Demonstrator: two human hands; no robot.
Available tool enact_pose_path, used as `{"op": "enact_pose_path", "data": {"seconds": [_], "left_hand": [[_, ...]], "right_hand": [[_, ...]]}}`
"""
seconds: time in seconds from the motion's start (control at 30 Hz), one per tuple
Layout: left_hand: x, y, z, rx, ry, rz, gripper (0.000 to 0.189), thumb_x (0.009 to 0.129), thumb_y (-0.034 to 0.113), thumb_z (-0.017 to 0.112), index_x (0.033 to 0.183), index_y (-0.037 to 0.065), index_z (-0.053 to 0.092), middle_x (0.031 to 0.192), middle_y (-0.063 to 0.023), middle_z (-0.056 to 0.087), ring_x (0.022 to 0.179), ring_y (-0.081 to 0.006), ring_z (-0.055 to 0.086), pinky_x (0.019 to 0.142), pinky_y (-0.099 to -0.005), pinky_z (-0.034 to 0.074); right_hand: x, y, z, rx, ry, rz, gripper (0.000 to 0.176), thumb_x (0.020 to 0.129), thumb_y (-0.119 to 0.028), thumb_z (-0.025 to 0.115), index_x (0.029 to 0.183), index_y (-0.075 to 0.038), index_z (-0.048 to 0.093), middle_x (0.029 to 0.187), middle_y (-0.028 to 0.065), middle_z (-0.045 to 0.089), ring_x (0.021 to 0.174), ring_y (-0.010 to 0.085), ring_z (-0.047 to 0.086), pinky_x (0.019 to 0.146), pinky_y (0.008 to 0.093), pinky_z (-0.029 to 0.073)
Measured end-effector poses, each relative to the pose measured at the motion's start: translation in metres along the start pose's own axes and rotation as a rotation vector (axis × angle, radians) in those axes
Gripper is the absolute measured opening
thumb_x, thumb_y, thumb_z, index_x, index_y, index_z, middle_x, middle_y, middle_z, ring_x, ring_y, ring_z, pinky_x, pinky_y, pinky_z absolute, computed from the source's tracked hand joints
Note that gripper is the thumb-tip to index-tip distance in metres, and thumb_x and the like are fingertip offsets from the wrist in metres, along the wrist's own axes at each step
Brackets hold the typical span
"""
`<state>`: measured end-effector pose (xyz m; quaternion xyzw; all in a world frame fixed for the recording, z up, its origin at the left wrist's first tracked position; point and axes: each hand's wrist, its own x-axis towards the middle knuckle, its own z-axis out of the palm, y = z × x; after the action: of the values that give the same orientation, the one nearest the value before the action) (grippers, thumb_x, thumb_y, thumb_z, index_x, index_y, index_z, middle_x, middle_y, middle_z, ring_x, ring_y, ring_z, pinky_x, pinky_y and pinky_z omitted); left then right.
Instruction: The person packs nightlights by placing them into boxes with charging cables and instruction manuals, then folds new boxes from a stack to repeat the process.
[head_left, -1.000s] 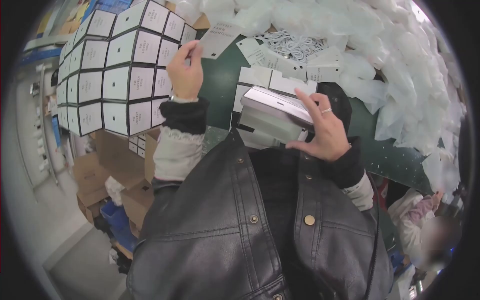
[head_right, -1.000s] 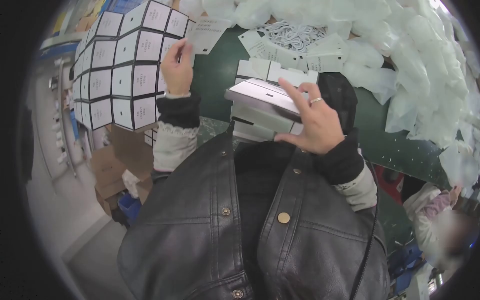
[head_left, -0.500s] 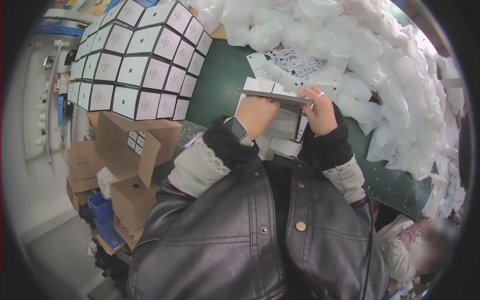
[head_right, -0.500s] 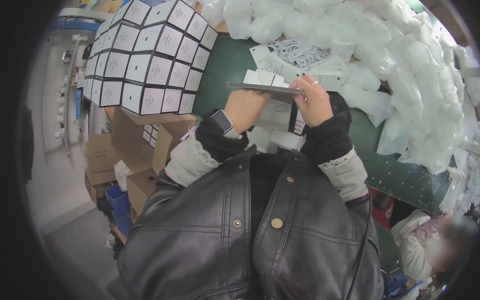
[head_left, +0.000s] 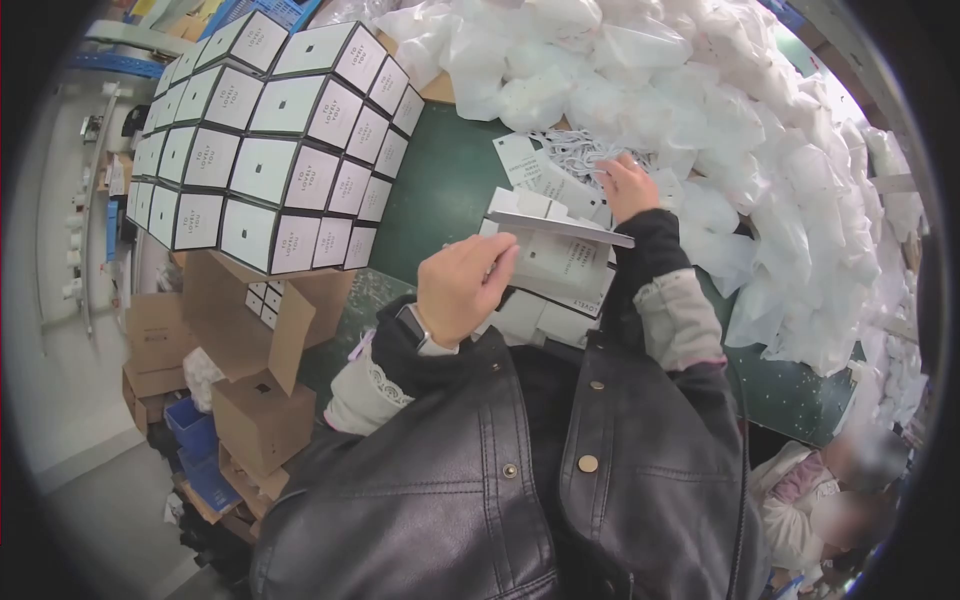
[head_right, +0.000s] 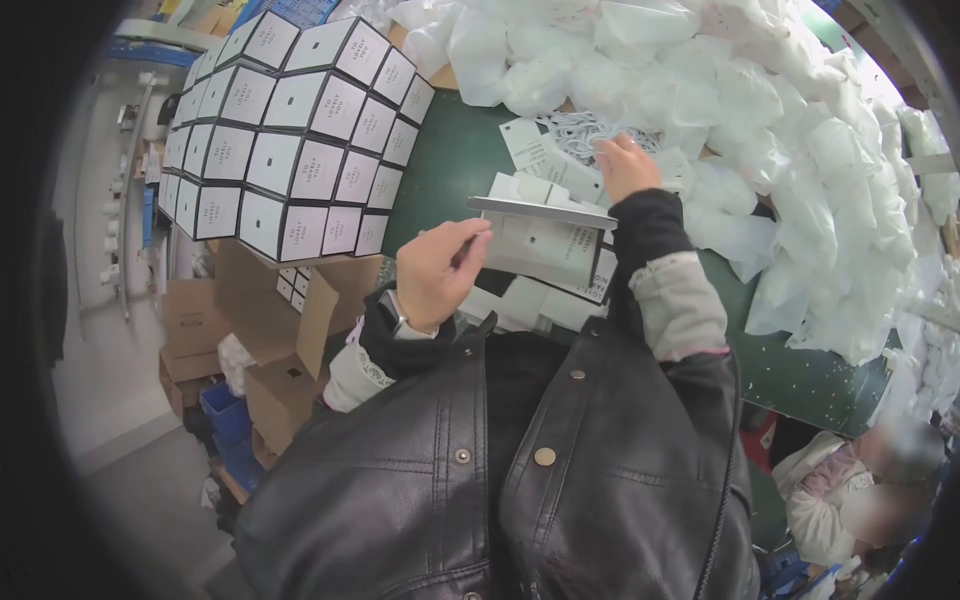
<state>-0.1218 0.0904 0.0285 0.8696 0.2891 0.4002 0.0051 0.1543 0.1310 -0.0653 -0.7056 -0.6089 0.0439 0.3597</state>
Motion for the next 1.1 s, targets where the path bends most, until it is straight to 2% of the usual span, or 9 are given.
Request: {"op": "enact_pose_path", "data": {"seconds": [0.1,0.2,0.3,0.5,0.6,0.7,0.9,1.0,1.1], "left_hand": [[-0.005,-0.021,-0.017,-0.048,0.054,-0.01,0.008,0.082,0.005,0.06,0.086,0.01,0.065,0.055,0.0031,0.049,0.046,-0.0093,0.039,0.042,-0.0199,0.034],[-0.016,-0.039,-0.027,-0.062,0.011,-0.009,0.009,0.082,0.002,0.06,0.087,0.007,0.065,0.067,0.0003,0.06,0.054,-0.0115,0.052,0.049,-0.0211,0.042],[-0.024,-0.045,-0.041,-0.052,0.035,-0.004,0.009,0.083,0.001,0.059,0.089,0.003,0.065,0.062,-0.0017,0.055,0.049,-0.0123,0.045,0.046,-0.0218,0.04],[-0.021,-0.042,-0.035,-0.163,0.081,-0.024,0.01,0.081,0.0,0.06,0.088,0.004,0.066,0.067,-0.0016,0.061,0.047,-0.0111,0.045,0.047,-0.0215,0.039],[-0.004,-0.01,-0.022,-0.426,0.026,0.035,0.007,0.084,0.008,0.061,0.087,0.004,0.066,0.074,-0.0045,0.064,0.053,-0.0135,0.052,0.052,-0.0236,0.045],[0.002,0.015,-0.002,-0.528,-0.203,0.066,0.037,0.079,0.031,0.068,0.106,0.006,0.061,0.094,-0.0039,0.063,0.056,-0.0125,0.049,0.062,-0.024,0.046],[0.01,0.023,0.037,-0.303,-0.159,0.297,0.056,0.079,0.014,0.067,0.129,0.008,0.043,0.114,-0.0156,0.052,0.098,-0.0268,0.055,0.081,-0.0359,0.048],[0.015,0.017,0.035,-0.494,0.015,0.251,0.045,0.082,0.002,0.057,0.125,0.01,0.048,0.122,-0.016,0.047,0.085,-0.0236,0.058,0.071,-0.0319,0.051],[0.017,0.005,0.013,-0.503,0.255,0.181,0.024,0.084,-0.002,0.051,0.106,0.003,0.057,0.103,-0.0161,0.056,0.078,-0.0206,0.057,0.054,-0.0233,0.05]], "right_hand": [[0.04,-0.014,0.008,-0.3,-0.299,0.081,0.049,0.078,0.006,0.044,0.123,-0.013,0.048,0.107,0.0165,0.044,0.059,0.0278,0.053,0.057,0.0351,0.048],[0.046,-0.002,0.014,-0.563,-0.403,0.123,0.043,0.083,0.004,0.041,0.124,-0.009,0.042,0.127,0.0234,0.038,0.06,0.0327,0.055,0.056,0.0379,0.049],[0.031,0.011,0.006,-0.442,-0.144,0.134,0.015,0.082,-0.014,0.059,0.096,-0.01,0.057,0.104,0.0119,0.039,0.062,0.0286,0.052,0.055,0.0387,0.047],[-0.036,-0.067,-0.064,0.344,0.537,0.288,0.018,0.079,-0.02,0.069,0.087,-0.005,0.063,0.091,0.0017,0.057,0.072,0.0107,0.051,0.063,0.0216,0.045],[-0.09,-0.12,-0.079,0.528,0.457,0.063,0.011,0.078,-0.003,0.064,0.088,-0.004,0.061,0.088,0.0074,0.063,0.08,0.016,0.057,0.072,0.0254,0.047],[-0.12,-0.143,-0.067,0.546,0.277,-0.079,0.011,0.078,0.0,0.063,0.089,-0.004,0.062,0.083,0.0072,0.065,0.073,0.0149,0.06,0.065,0.0226,0.048],[-0.114,-0.14,-0.075,0.486,0.949,-0.336,0.01,0.08,0.004,0.058,0.09,0.006,0.059,0.079,0.0202,0.063,0.059,0.0206,0.059,0.05,0.0238,0.052],[-0.121,-0.143,-0.077,0.536,0.955,-0.295,0.027,0.08,0.009,0.055,0.103,0.001,0.043,0.085,0.022,0.061,0.042,0.0178,0.052,0.039,0.0212,0.045],[-0.132,-0.147,-0.052,0.37,0.595,-0.299,0.015,0.086,-0.003,0.056,0.098,-0.003,0.047,0.08,0.0095,0.057,0.04,0.0112,0.05,0.038,0.0192,0.04]]}}
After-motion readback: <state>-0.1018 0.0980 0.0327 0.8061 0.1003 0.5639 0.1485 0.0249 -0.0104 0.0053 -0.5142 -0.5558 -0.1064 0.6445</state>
